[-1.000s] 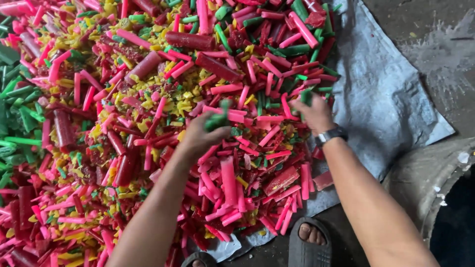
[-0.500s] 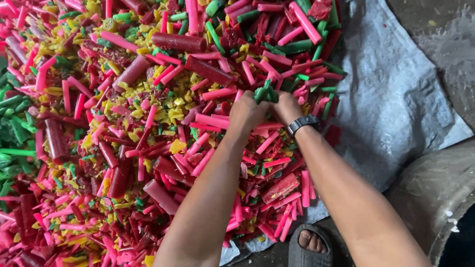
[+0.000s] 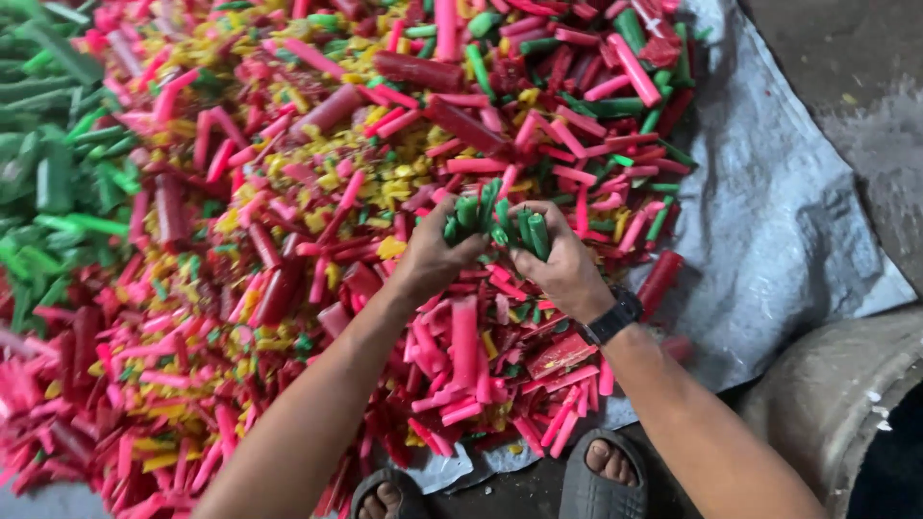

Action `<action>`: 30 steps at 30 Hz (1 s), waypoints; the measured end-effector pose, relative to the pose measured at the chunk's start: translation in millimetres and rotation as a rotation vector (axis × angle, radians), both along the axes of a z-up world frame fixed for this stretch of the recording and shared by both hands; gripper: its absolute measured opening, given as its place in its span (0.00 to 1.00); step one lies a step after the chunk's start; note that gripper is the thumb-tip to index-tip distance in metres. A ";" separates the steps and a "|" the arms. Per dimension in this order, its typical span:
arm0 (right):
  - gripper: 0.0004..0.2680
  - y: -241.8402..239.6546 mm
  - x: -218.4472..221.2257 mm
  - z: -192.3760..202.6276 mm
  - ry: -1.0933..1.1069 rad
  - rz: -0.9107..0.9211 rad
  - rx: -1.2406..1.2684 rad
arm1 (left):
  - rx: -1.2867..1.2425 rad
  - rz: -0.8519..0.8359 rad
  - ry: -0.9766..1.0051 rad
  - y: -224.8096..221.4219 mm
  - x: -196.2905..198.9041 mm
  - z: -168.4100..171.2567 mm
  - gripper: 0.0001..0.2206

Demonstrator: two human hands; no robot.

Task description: Sorting green candle pieces from a large mixed pile of colorful candle scraps on a plastic sheet.

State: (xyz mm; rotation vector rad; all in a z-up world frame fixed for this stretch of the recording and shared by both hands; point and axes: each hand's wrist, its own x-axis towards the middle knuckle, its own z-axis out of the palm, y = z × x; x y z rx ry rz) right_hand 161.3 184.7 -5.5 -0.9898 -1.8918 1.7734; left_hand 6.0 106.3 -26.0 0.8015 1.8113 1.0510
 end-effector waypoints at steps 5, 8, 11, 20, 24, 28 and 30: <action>0.19 -42.5 -17.3 28.3 -0.045 0.211 0.019 | 0.044 -0.114 0.141 -69.4 2.3 23.5 0.19; 0.17 -63.6 -18.2 17.5 -0.041 0.274 -0.008 | 0.046 -0.100 0.251 -102.3 10.3 34.3 0.20; 0.17 -84.1 -14.6 -9.4 0.006 0.260 -0.138 | 0.089 -0.046 0.357 -132.5 21.6 22.1 0.20; 0.19 -125.5 -20.9 15.0 -0.351 0.500 -0.023 | -0.115 0.388 -0.657 -180.2 0.5 52.9 0.18; 0.22 -118.7 -14.1 4.7 -0.255 0.230 -0.594 | -0.051 0.757 -0.612 -194.3 -78.7 58.5 0.14; 0.12 -99.2 11.9 -32.5 -0.002 0.020 -0.945 | -0.095 0.871 -0.317 -191.5 -201.6 103.1 0.11; 0.07 -91.4 18.9 -39.8 0.040 -0.071 -1.099 | -0.096 0.962 0.036 -191.5 -250.9 128.1 0.14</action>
